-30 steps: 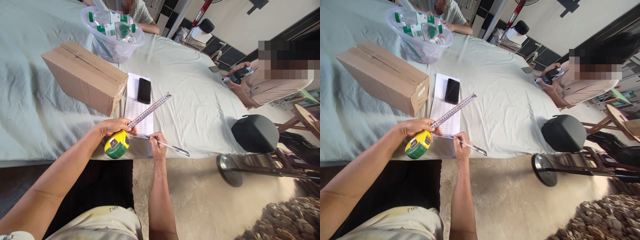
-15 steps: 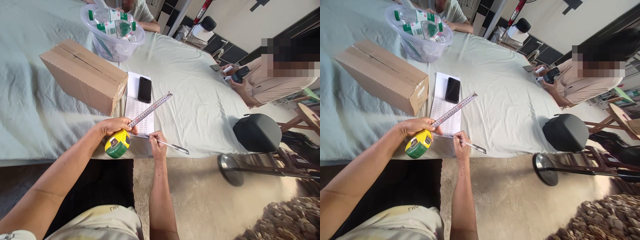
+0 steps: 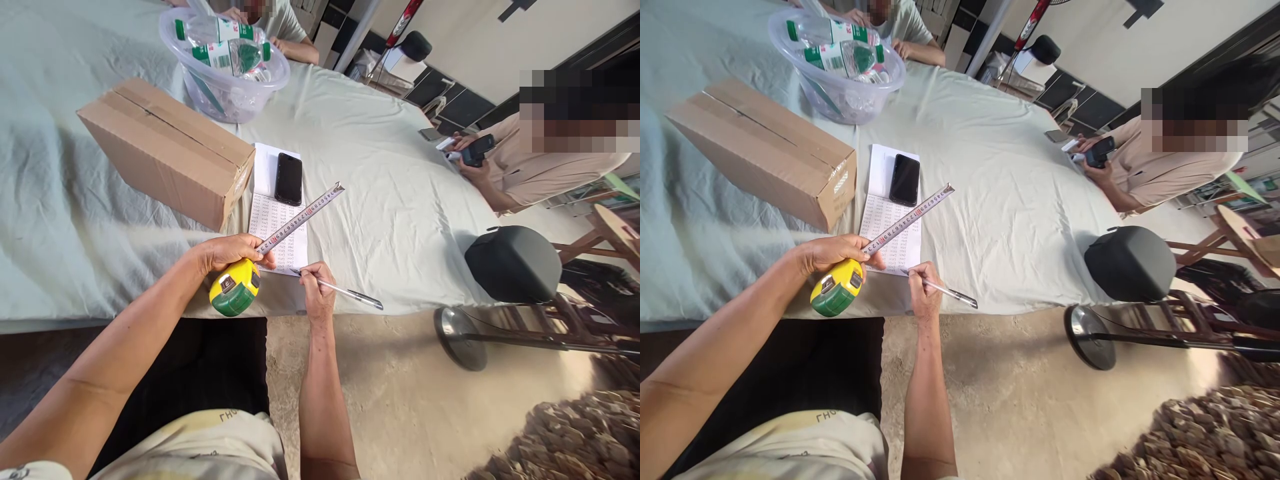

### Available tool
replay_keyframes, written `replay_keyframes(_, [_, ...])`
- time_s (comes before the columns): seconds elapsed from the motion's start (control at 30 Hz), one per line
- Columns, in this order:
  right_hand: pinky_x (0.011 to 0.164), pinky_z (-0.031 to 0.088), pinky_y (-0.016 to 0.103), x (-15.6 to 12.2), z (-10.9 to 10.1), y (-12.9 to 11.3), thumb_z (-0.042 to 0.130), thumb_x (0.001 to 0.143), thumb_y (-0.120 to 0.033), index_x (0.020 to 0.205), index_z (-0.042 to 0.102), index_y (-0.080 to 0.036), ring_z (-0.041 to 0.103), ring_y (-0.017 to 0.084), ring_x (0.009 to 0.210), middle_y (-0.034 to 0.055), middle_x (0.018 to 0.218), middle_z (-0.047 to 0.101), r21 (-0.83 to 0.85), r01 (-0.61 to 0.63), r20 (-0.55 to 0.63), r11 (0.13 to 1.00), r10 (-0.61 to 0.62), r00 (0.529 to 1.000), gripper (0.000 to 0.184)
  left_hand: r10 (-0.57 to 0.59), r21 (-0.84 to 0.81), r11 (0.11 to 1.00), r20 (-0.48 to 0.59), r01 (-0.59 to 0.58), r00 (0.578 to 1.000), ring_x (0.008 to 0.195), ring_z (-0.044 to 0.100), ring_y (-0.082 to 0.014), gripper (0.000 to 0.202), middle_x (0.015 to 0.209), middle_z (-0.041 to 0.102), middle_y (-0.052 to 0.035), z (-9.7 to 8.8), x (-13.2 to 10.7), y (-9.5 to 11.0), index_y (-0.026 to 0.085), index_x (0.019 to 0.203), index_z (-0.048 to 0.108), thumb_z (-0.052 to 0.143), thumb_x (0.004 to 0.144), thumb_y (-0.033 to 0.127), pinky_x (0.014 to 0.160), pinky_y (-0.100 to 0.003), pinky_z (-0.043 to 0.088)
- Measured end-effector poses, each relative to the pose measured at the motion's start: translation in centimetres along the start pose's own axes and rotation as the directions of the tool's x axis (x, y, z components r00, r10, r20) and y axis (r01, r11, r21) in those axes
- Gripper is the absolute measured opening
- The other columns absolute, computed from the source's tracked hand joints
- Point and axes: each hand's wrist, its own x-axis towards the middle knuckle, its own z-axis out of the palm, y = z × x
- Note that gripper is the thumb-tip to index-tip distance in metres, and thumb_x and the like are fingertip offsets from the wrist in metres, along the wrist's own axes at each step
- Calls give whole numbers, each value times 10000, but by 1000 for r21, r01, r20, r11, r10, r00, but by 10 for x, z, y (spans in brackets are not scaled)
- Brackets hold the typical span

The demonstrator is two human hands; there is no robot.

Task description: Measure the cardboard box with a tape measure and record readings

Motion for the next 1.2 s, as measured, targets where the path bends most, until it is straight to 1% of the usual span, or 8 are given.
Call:
replay_keyframes(0.07, [561,350,265,0,0,0,476,814,-212,674,524,-208,461,127,575,-36,640,508,5,-6,-9,1000,6,1000,149,-3,-5,1000,-4,3,1000,587,661,-128,137,953,727,-92,0,0,0,111,862,645,575,755,63,606,-259,542])
replay_keyframes(0.3, [555,336,261,1,2,1,473,811,-201,651,505,-210,445,116,557,-41,646,511,-76,33,4,997,-32,999,164,-6,-7,1000,-2,6,1000,605,670,-140,139,970,728,-100,0,0,0,121,870,643,625,734,97,602,-264,542])
replay_keyframes(0.43, [559,341,261,1,1,1,480,809,-209,645,505,-207,451,118,564,-40,639,502,-50,22,13,999,-21,1000,166,1,-4,1000,-1,-1,1000,610,670,-137,135,962,727,-90,1,-1,0,124,849,644,663,715,114,597,-254,545])
replay_keyframes(0.6, [563,337,261,1,1,1,481,799,-196,641,503,-205,444,115,561,-42,636,502,-68,34,15,997,-33,999,160,2,-7,1000,3,-2,1000,605,673,-138,115,952,725,-87,1,0,0,123,846,641,638,732,107,595,-255,552])
replay_keyframes(0.77, [543,332,262,-1,1,-1,472,801,-199,623,490,-209,438,122,553,-39,613,488,-17,27,-70,1000,-28,997,180,-8,-18,1000,-6,7,1000,607,667,-130,115,940,729,-80,2,-1,1,133,848,641,652,735,114,607,-249,556])
replay_keyframes(0.83, [536,333,261,-2,1,-2,471,808,-203,634,497,-210,444,125,555,-36,614,493,-2,24,-85,1000,-24,996,176,-11,-16,1000,-8,11,1000,615,665,-126,106,952,728,-78,3,-2,1,138,835,642,652,733,111,604,-240,556])
replay_keyframes(1.0, [538,337,257,-1,1,-3,467,801,-184,632,502,-209,446,123,564,-34,628,502,-19,14,-66,1000,-16,998,175,-9,-28,1000,-6,9,1000,578,643,-104,111,1009,711,-89,3,-4,1,132,835,639,669,729,143,561,-223,543])
replay_keyframes(1.2, [541,336,258,0,1,-1,470,808,-185,648,512,-206,439,119,562,-36,632,498,-11,28,-53,1000,-28,998,167,-17,-6,1000,-9,17,1000,605,650,-119,113,1027,709,-100,3,-4,2,129,839,641,658,727,127,562,-236,549])
